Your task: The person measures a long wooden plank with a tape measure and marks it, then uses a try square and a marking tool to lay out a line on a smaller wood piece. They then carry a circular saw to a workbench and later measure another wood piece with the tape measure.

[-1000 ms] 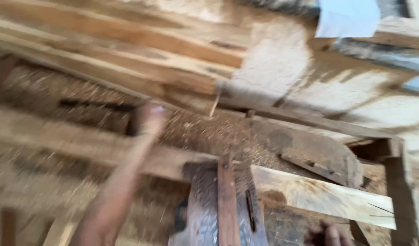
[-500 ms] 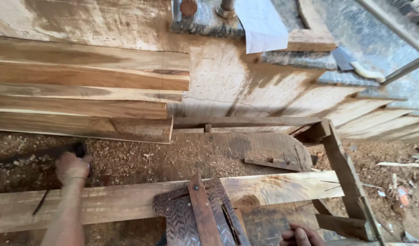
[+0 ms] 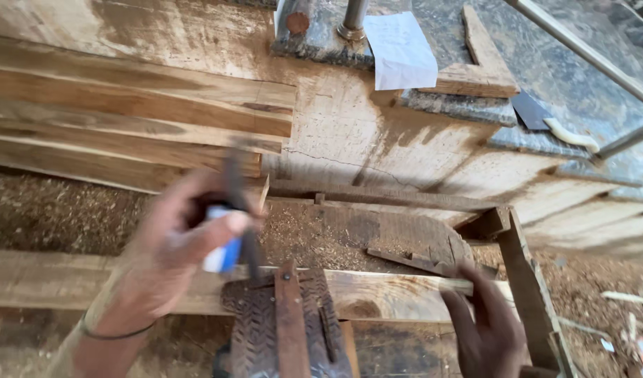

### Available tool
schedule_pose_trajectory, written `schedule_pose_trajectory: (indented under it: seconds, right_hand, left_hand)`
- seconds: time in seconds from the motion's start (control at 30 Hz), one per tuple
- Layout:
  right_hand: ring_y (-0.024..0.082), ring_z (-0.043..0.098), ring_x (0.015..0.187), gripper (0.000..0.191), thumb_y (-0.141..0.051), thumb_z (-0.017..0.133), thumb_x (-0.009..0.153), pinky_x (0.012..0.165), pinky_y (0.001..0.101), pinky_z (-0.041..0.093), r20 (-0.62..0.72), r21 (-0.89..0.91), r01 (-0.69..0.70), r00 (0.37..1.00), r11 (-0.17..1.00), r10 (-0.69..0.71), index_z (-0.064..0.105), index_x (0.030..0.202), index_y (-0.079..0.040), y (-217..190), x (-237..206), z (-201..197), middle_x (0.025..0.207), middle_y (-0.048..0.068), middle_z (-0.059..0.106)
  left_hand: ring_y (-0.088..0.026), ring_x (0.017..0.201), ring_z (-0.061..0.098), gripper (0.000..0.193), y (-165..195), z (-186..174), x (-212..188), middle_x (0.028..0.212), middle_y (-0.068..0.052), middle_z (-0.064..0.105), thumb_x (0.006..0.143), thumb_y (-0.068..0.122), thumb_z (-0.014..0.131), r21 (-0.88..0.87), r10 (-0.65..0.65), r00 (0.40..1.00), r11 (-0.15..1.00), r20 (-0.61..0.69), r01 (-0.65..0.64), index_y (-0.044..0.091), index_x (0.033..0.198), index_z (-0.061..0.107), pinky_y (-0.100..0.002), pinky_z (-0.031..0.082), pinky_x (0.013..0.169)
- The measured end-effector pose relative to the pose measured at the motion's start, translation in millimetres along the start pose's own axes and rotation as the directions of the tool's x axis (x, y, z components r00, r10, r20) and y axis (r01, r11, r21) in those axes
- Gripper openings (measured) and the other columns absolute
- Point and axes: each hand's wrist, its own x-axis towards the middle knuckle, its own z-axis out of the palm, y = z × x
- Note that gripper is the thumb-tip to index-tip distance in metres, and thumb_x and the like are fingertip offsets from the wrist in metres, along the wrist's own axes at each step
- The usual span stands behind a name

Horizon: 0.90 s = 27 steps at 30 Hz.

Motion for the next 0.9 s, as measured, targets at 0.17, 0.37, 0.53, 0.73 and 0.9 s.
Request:
schedule_pose_trajectory:
  seconds: [0.17, 0.37, 0.53, 0.73, 0.9]
  right_hand:
    - [0.046, 0.050, 0.131, 0.105, -0.029, 0.085, 0.067, 0.107, 0.0488, 0.046, 0.130, -0.175, 0.763, 0.644, 0.622, -0.754, 0.032, 0.152, 0.002, -38, 99, -9, 0.144, 0.032, 0.047]
    - [0.034, 0.069, 0.103, 0.057, -0.018, 0.072, 0.097, 0.086, 0.0452, 0.058, 0.342, -0.003, 0.757, 0.615, 0.654, -0.710, 0.051, 0.148, -0.003, 29, 181, -40, 0.119, 0.019, 0.064]
    - [0.036, 0.065, 0.086, 0.040, -0.010, 0.065, 0.100, 0.072, 0.0467, 0.054, 0.361, -0.035, 0.772, 0.603, 0.635, -0.712, 0.064, 0.139, -0.004, 73, 263, -49, 0.106, 0.021, 0.066]
    - [0.045, 0.063, 0.089, 0.030, -0.021, 0.064, 0.109, 0.078, 0.0533, 0.051, 0.340, -0.211, 0.764, 0.642, 0.610, -0.687, 0.072, 0.132, -0.003, 85, 416, 0, 0.101, 0.028, 0.065]
    - [0.045, 0.063, 0.087, 0.031, -0.028, 0.067, 0.110, 0.074, 0.0552, 0.051, 0.435, -0.382, 0.763, 0.646, 0.521, -0.627, 0.073, 0.127, -0.003, 80, 521, 70, 0.100, 0.029, 0.063]
  left_hand:
    - [-0.019, 0.097, 0.064, 0.062, 30, 106, 20, 0.108, -0.011, 0.067, 0.091, 0.052, 0.075, -0.272, 0.120, 0.889, 0.962, 0.441, 0.005, 0.001, 0.123, 0.063, -0.035, 0.059, 0.081]
    - [-0.019, 0.096, 0.066, 0.055, 3, 199, 51, 0.113, -0.013, 0.067, 0.096, 0.040, 0.075, -0.501, 0.117, 0.887, 0.854, 0.447, 0.140, -0.003, 0.127, 0.059, -0.036, 0.058, 0.077]
    - [-0.017, 0.077, 0.068, 0.042, -26, 212, 93, 0.095, -0.013, 0.071, 0.086, 0.032, 0.073, -0.491, -0.146, 0.989, 0.863, -0.013, 0.120, 0.000, 0.111, 0.064, -0.032, 0.059, 0.061]
    - [-0.017, 0.074, 0.059, 0.036, -71, 166, 239, 0.091, -0.012, 0.059, 0.093, 0.021, 0.080, -0.309, 0.038, 0.985, 0.947, -0.167, -0.089, -0.004, 0.110, 0.059, -0.031, 0.053, 0.063]
    - [-0.024, 0.097, 0.065, 0.056, -101, 164, 377, 0.108, -0.016, 0.067, 0.080, 0.021, 0.091, 0.498, 0.486, 0.735, 0.836, -0.473, -0.232, 0.000, 0.118, 0.056, -0.030, 0.053, 0.077]
